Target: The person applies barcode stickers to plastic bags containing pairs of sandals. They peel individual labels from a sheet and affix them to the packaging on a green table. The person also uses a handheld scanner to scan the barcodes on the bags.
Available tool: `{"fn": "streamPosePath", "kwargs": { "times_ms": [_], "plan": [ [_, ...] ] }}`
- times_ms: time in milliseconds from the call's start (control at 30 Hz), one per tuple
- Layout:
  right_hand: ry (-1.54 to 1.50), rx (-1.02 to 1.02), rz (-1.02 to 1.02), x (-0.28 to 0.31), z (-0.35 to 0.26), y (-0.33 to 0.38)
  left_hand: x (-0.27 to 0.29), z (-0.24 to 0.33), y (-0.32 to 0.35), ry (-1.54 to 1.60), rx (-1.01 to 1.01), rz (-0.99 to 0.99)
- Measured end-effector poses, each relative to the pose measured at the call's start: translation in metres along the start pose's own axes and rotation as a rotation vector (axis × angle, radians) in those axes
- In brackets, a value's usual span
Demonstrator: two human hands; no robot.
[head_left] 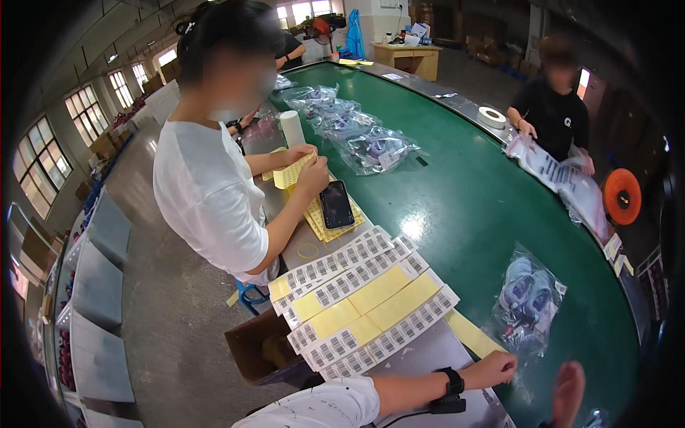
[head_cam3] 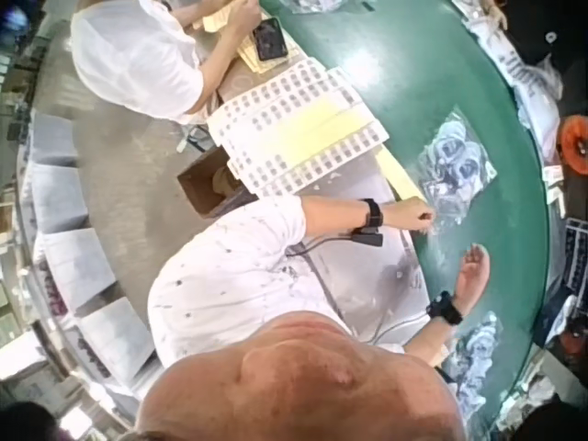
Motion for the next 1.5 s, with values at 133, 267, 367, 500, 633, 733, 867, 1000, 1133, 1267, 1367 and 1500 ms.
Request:
{"fn": "streamPosePath", "kwargs": {
  "times_ms": [133, 267, 367, 500, 633, 733, 867, 1000, 1133, 1267, 1367, 1500],
  "plan": [
    [-0.406, -0.205, 0.033, -0.042, 0.053, 0.11, -0.004, -0.013, 0.0, 0.022, -0.064, 0.072],
    [-0.417, -0.228, 0.286, -0.092, 0.085, 0.141, -0.006, 0.044, 0.037, -0.339, -0.454, -0.08],
    [-0.407, -0.16, 0.137, -0.112, 0.104, 0.146, 0.011, 0.155, 0.094, -0.146, -0.47, -0.415],
    [-0.161, -0.139, 0.336, -0.126, 0.111, 0.156, 0.131, 0.2, 0.177, -0.272, -0.005, -0.606],
    [-0.104, -0.132, 0.374, -0.129, 0.114, 0.158, 0.217, 0.165, 0.311, -0.259, 0.634, -0.018],
    [-0.076, -0.137, 0.385, -0.135, 0.109, 0.159, 0.27, 0.06, 0.453, -0.064, 0.946, 0.522],
    [-0.04, -0.109, 0.371, -0.137, 0.112, 0.155, 0.297, -0.042, 0.57, -0.138, 1.091, 0.967],
    [-0.026, -0.083, 0.381, -0.136, 0.114, 0.159, 0.29, -0.069, 0.574, -0.114, 1.212, 1.047],
    [-0.015, -0.052, 0.432, -0.141, 0.117, 0.158, 0.308, -0.065, 0.546, -0.253, 1.074, 1.079],
    [0.015, -0.041, 0.467, -0.141, 0.119, 0.161, 0.326, -0.059, 0.518, -0.268, 0.94, 1.133],
    [0.034, -0.037, 0.472, -0.142, 0.121, 0.16, 0.323, -0.05, 0.499, -0.268, 1.013, 1.041],
    [0.056, -0.029, 0.476, -0.141, 0.12, 0.161, 0.311, -0.019, 0.458, 0.165, 0.623, 1.475]
  ]
}}
Point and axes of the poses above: each hand's wrist, its own y-axis away from the middle knuckle, its own x-axis out of the back of the hand, z = x × y, the point moved 1 cm from there along -y, towards the middle knuckle, and after that the axes turned 4 degrees about y, right-handed, at the moved point
